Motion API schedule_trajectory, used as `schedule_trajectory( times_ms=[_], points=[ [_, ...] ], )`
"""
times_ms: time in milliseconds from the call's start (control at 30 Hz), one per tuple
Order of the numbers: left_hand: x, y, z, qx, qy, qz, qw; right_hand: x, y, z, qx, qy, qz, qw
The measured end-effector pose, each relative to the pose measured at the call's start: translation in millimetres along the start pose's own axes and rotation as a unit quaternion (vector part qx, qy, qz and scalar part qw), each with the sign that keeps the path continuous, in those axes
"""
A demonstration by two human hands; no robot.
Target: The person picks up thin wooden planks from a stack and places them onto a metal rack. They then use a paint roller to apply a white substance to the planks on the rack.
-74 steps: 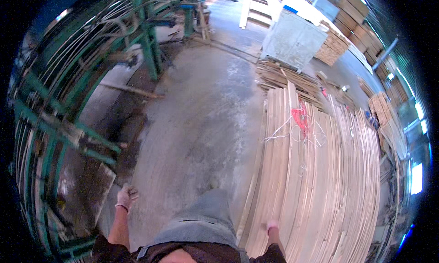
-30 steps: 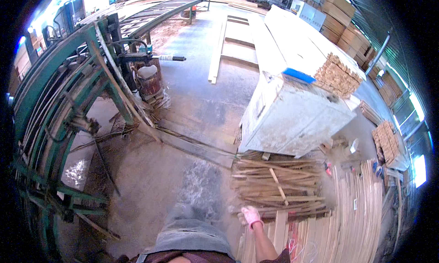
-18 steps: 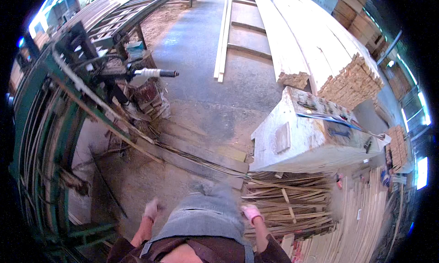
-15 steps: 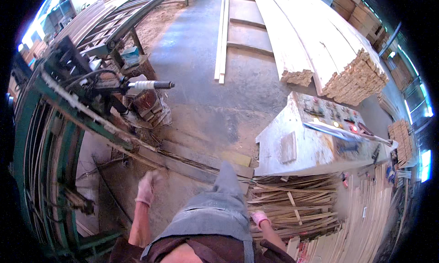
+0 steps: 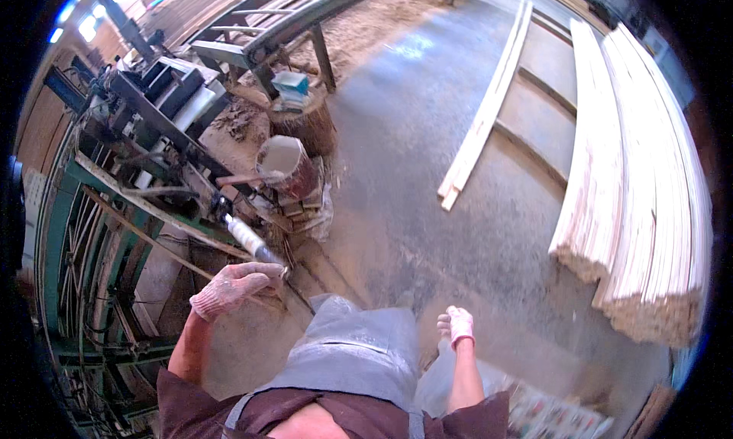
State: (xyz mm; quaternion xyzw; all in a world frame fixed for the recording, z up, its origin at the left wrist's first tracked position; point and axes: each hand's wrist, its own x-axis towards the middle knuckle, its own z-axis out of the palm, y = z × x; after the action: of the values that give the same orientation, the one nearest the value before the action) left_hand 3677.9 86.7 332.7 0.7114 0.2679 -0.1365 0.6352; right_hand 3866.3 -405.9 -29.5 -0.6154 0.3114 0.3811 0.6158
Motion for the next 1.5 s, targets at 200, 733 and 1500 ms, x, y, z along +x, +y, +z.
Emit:
schedule_trajectory(
  times_ms=[200, 733, 1500],
  points=[
    [142, 75, -16, -0.082, 0.026, -0.023, 0.996, 59, -235, 93, -0.146, -0.013, -0.078, 0.986],
    [672, 250, 59, 0.266, -0.303, -0.050, 0.914, 227, -241, 141, -0.159, 0.164, 0.129, 0.965],
    [1224, 181, 91, 0.595, -0.344, 0.251, 0.682, 856, -363, 209, 0.514, 0.229, 0.158, 0.812]
  ],
)
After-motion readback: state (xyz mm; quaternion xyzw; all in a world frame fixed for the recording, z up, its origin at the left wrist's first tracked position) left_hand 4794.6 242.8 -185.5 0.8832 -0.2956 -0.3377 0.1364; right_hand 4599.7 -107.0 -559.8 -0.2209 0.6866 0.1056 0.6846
